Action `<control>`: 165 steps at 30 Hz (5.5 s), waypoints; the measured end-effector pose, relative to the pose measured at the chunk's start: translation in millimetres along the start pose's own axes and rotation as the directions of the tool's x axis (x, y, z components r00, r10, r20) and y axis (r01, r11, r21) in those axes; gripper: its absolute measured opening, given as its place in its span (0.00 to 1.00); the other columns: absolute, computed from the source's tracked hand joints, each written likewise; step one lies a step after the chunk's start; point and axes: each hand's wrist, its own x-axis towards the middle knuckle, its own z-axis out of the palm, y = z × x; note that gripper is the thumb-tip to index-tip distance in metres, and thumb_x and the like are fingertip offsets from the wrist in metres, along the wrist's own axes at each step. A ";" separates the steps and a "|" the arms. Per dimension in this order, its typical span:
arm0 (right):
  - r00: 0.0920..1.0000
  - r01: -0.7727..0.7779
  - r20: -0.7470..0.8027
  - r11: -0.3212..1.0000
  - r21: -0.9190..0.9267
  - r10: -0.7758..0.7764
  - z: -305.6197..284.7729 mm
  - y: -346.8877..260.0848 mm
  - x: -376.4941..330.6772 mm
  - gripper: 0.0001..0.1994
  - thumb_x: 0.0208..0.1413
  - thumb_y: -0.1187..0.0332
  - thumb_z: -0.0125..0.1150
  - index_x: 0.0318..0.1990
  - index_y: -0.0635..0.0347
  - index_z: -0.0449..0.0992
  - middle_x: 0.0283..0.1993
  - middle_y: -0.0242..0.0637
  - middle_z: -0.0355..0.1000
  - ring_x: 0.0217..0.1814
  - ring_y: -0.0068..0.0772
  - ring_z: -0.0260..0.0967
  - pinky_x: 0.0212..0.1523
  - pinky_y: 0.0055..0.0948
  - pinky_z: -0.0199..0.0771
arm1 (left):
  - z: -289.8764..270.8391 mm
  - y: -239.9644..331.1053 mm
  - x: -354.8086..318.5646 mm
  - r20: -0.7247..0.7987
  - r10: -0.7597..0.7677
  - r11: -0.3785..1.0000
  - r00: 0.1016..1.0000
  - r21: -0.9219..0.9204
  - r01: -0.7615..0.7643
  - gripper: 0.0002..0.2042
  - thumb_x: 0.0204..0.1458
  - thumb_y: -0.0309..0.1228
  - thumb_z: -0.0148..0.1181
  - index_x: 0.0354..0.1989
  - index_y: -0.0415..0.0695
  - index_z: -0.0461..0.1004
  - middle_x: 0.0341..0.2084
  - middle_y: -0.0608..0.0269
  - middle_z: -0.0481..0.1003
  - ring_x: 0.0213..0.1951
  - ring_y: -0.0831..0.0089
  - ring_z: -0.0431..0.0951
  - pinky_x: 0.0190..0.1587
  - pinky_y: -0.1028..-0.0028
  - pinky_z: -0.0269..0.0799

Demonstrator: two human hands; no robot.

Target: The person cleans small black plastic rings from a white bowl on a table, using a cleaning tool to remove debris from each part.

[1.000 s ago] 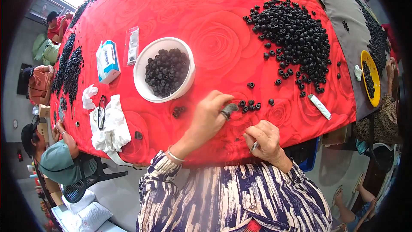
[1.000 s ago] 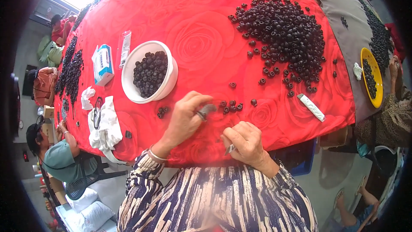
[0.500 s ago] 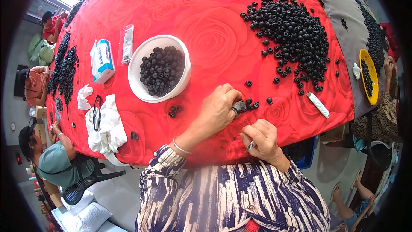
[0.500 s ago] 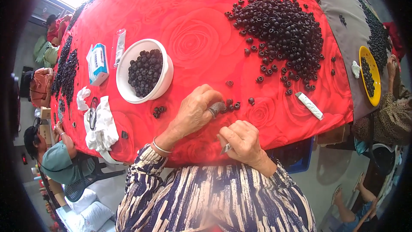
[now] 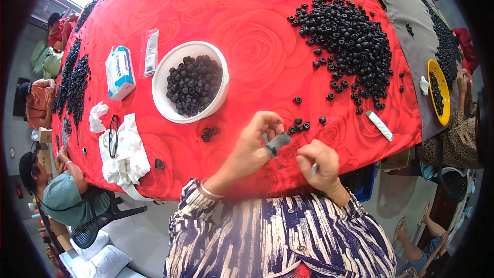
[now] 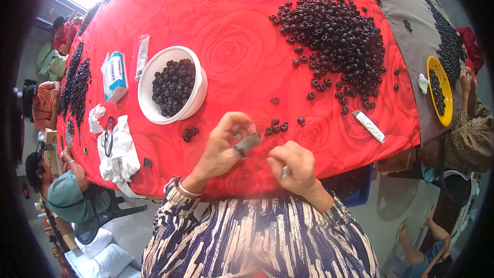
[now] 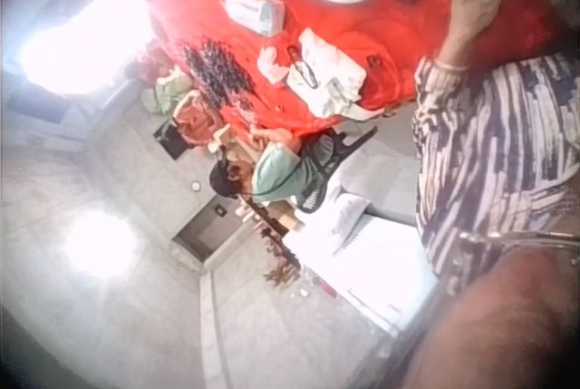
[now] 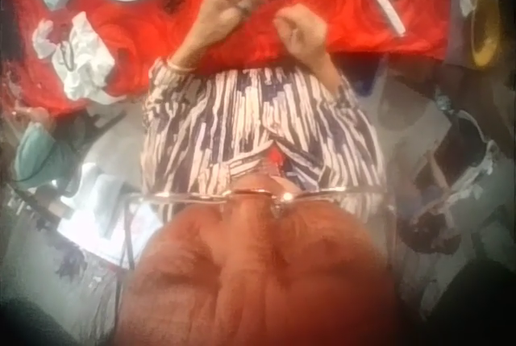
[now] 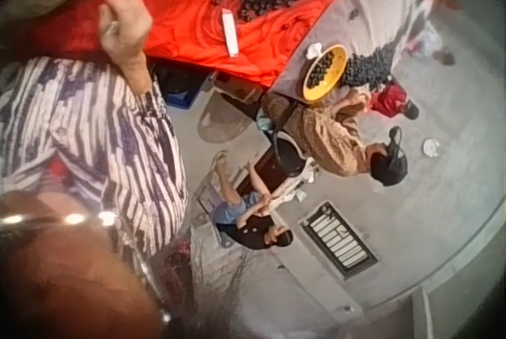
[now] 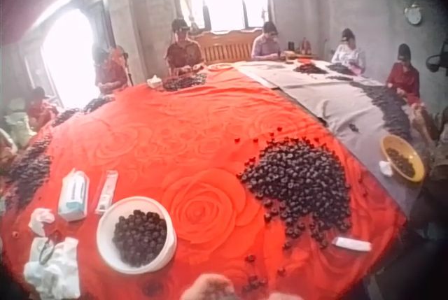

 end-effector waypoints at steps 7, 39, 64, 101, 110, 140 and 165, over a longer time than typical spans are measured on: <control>0.963 -0.251 0.177 0.913 0.322 0.202 -12.2 -16.0 18.1 0.15 0.42 0.80 0.65 0.41 0.64 0.74 0.25 0.29 0.62 0.24 0.19 0.58 0.26 0.19 0.58 | -4.1 -1.7 -31.2 0.176 -0.129 0.703 0.976 -0.678 0.215 0.20 0.50 0.22 0.61 0.49 0.41 0.60 0.37 0.62 0.69 0.38 0.79 0.70 0.38 0.81 0.68; 0.974 0.193 0.110 0.980 0.040 -0.196 -11.4 -30.3 19.2 0.23 0.28 0.82 0.70 0.40 0.67 0.77 0.25 0.33 0.67 0.18 0.27 0.61 0.18 0.24 0.58 | 19.2 13.7 -48.6 0.301 -0.282 0.591 0.911 -0.693 0.412 0.07 0.54 0.24 0.56 0.39 0.39 0.75 0.29 0.73 0.72 0.30 0.88 0.70 0.31 0.86 0.66; 0.891 -0.387 0.386 0.848 0.362 0.241 -42.0 -33.3 12.4 0.13 0.43 0.77 0.54 0.40 0.66 0.68 0.28 0.41 0.65 0.27 0.37 0.64 0.27 0.30 0.63 | 20.1 31.8 -55.2 0.140 -0.198 0.879 0.970 -0.413 0.239 0.09 0.50 0.18 0.53 0.40 0.35 0.73 0.33 0.61 0.71 0.34 0.79 0.71 0.35 0.80 0.68; 0.838 -0.406 0.458 0.900 0.159 0.297 -27.5 -18.9 13.6 0.06 0.50 0.74 0.57 0.36 0.65 0.70 0.27 0.42 0.64 0.26 0.42 0.65 0.26 0.35 0.64 | 16.7 18.2 -56.2 0.311 -0.442 0.627 0.841 -0.564 0.538 0.11 0.56 0.25 0.52 0.46 0.36 0.72 0.31 0.66 0.73 0.28 0.83 0.72 0.30 0.83 0.69; 0.842 -0.396 0.456 0.904 0.158 0.289 -25.7 -14.2 14.5 0.06 0.50 0.74 0.57 0.35 0.65 0.70 0.27 0.41 0.64 0.27 0.41 0.65 0.26 0.34 0.64 | 19.2 15.9 -54.4 0.288 -0.473 0.577 0.833 -0.613 0.540 0.10 0.56 0.25 0.52 0.45 0.36 0.73 0.31 0.66 0.73 0.27 0.83 0.72 0.29 0.82 0.69; 0.817 -0.395 0.513 0.904 0.165 0.264 -27.8 -6.5 21.1 0.06 0.49 0.74 0.59 0.34 0.64 0.71 0.26 0.40 0.64 0.27 0.41 0.65 0.25 0.35 0.63 | 14.6 7.9 -48.6 0.374 -0.444 0.552 0.814 -0.601 0.577 0.10 0.56 0.26 0.53 0.44 0.36 0.73 0.30 0.65 0.73 0.26 0.81 0.72 0.29 0.81 0.68; 0.823 -0.299 0.536 0.945 0.130 0.186 -26.5 -0.8 21.7 0.07 0.46 0.72 0.61 0.31 0.62 0.71 0.24 0.38 0.62 0.25 0.39 0.64 0.23 0.35 0.63 | 12.7 8.3 -49.0 0.376 -0.476 0.500 0.795 -0.627 0.597 0.10 0.55 0.26 0.53 0.43 0.36 0.74 0.31 0.64 0.74 0.26 0.80 0.73 0.27 0.80 0.69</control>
